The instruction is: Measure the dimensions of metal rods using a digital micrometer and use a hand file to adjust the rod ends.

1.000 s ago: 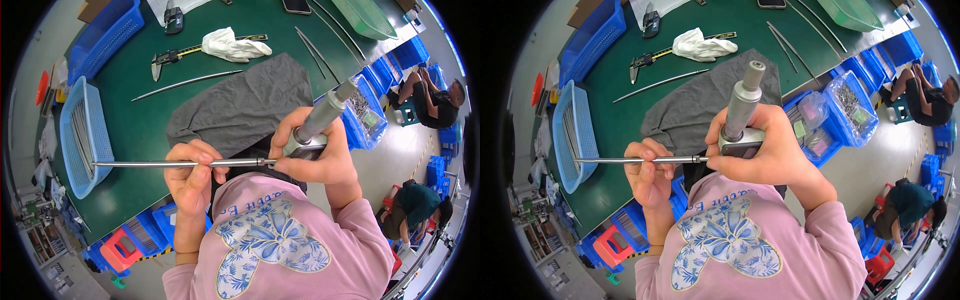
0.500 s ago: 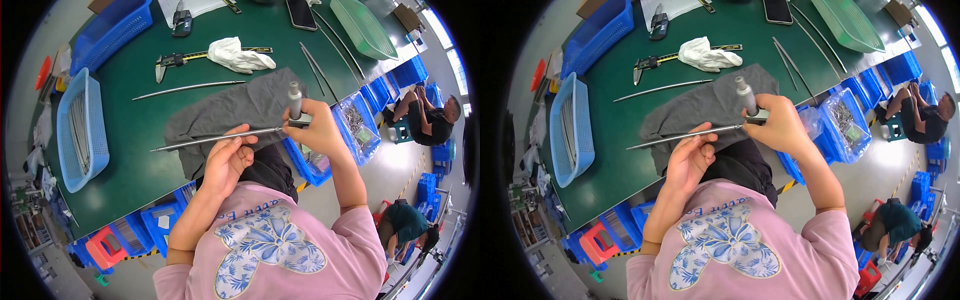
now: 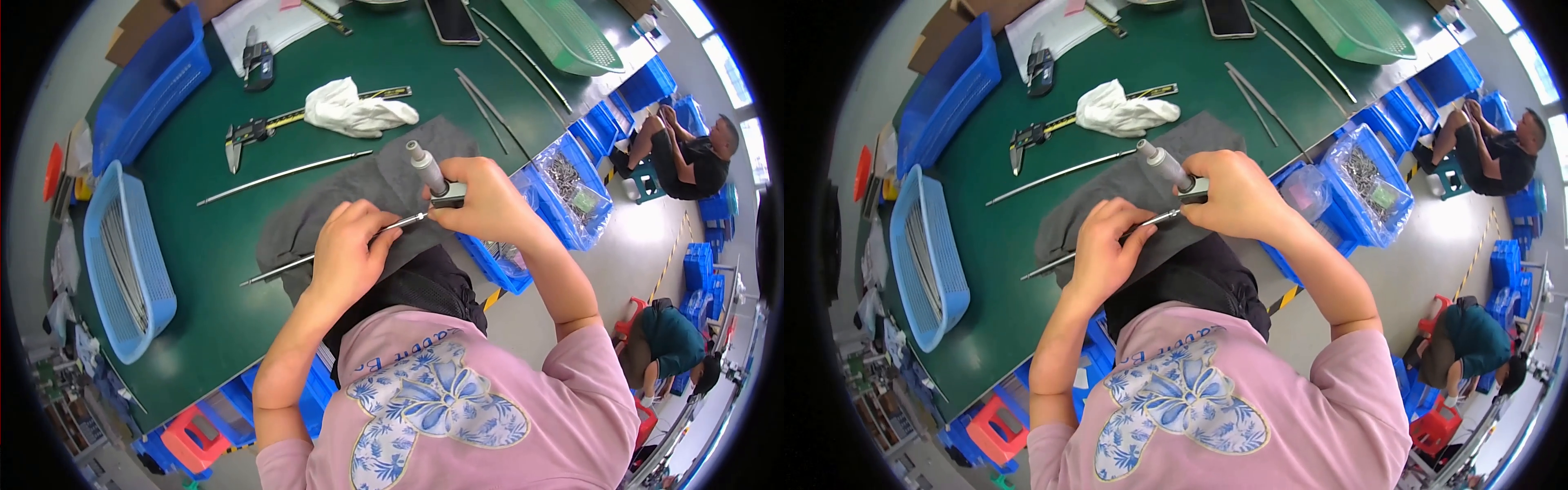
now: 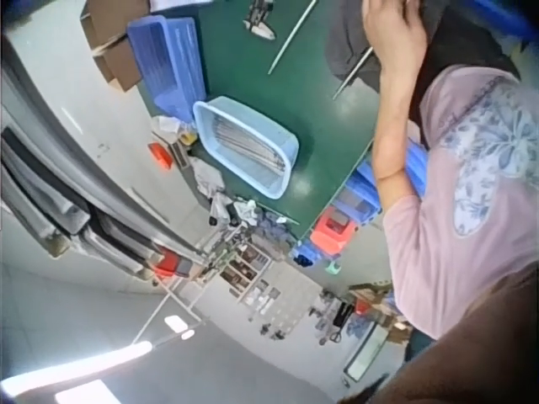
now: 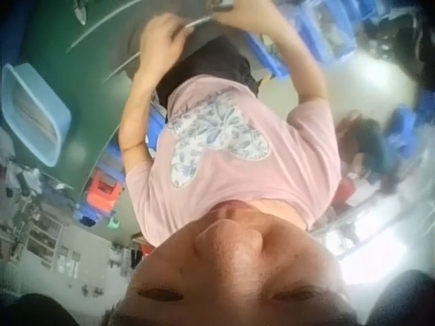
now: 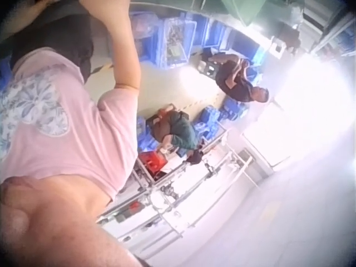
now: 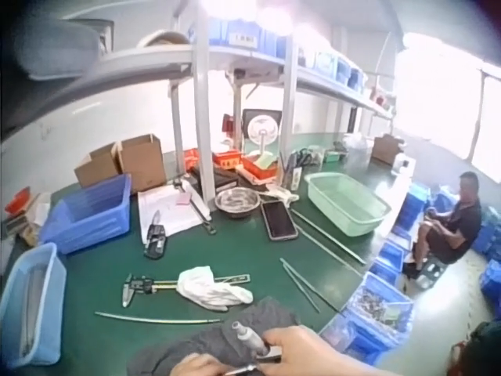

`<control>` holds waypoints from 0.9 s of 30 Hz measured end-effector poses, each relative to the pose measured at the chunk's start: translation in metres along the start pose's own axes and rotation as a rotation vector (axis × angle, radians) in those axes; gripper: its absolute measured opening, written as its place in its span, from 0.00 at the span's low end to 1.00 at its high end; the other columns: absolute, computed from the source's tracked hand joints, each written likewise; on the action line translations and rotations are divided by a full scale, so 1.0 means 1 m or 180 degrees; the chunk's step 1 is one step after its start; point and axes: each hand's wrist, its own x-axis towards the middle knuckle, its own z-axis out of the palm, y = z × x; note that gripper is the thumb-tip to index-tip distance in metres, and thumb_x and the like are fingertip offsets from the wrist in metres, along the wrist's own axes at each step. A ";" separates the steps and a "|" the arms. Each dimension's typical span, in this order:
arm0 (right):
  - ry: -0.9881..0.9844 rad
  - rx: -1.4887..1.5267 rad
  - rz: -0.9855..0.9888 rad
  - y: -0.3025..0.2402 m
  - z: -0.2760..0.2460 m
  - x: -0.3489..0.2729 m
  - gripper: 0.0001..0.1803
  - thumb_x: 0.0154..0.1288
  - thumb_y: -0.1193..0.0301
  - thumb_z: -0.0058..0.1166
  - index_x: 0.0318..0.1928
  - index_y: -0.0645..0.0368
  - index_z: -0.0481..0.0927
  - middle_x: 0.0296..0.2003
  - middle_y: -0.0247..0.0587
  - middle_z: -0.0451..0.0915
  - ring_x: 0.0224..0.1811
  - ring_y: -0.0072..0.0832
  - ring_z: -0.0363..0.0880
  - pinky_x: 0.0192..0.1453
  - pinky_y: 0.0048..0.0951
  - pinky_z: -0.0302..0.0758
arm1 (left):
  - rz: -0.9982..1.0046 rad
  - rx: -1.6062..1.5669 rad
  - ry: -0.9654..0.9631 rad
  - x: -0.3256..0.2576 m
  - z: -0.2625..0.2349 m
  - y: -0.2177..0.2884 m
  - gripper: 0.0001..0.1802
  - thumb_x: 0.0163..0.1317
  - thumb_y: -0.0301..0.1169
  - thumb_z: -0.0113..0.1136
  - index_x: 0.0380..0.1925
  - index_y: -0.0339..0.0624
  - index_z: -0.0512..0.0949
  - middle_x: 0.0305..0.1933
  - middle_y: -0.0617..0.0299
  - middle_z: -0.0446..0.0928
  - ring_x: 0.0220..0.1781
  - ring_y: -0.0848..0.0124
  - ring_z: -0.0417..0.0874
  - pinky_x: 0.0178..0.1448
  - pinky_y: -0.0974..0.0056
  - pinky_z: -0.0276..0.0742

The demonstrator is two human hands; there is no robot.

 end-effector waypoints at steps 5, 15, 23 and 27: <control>-0.0061 0.0668 0.0812 0.004 -0.027 0.042 0.24 0.47 0.57 0.64 0.37 0.62 0.72 0.21 0.32 0.72 0.14 0.14 0.65 0.15 0.17 0.62 | -0.0194 -0.0122 0.0067 -0.003 0.009 -0.005 0.06 0.46 0.25 0.61 0.27 0.39 0.79 0.25 0.61 0.72 0.30 0.62 0.72 0.36 0.61 0.68; 0.1056 -0.1325 0.0579 0.056 -0.030 0.142 0.27 0.41 0.44 0.58 0.32 0.55 0.82 0.28 0.41 0.80 0.35 0.36 0.78 0.38 0.32 0.73 | 0.0151 0.0111 0.0301 -0.012 0.024 0.003 0.06 0.44 0.20 0.60 0.25 0.38 0.76 0.26 0.59 0.72 0.27 0.63 0.72 0.31 0.63 0.67; 0.1186 -0.1544 -0.0093 0.066 -0.029 0.133 0.19 0.52 0.51 0.53 0.31 0.54 0.82 0.31 0.38 0.75 0.37 0.34 0.75 0.40 0.32 0.71 | 0.0250 0.0122 0.0403 -0.020 0.032 0.002 0.07 0.43 0.21 0.61 0.25 0.38 0.77 0.26 0.61 0.71 0.28 0.63 0.71 0.30 0.62 0.67; 0.1432 -0.1435 -0.0513 0.069 -0.048 0.125 0.16 0.55 0.57 0.52 0.33 0.55 0.81 0.33 0.42 0.77 0.37 0.36 0.75 0.41 0.34 0.71 | 0.0252 0.0154 0.0527 -0.021 0.034 0.003 0.07 0.43 0.21 0.61 0.25 0.38 0.77 0.26 0.61 0.71 0.27 0.63 0.71 0.30 0.63 0.67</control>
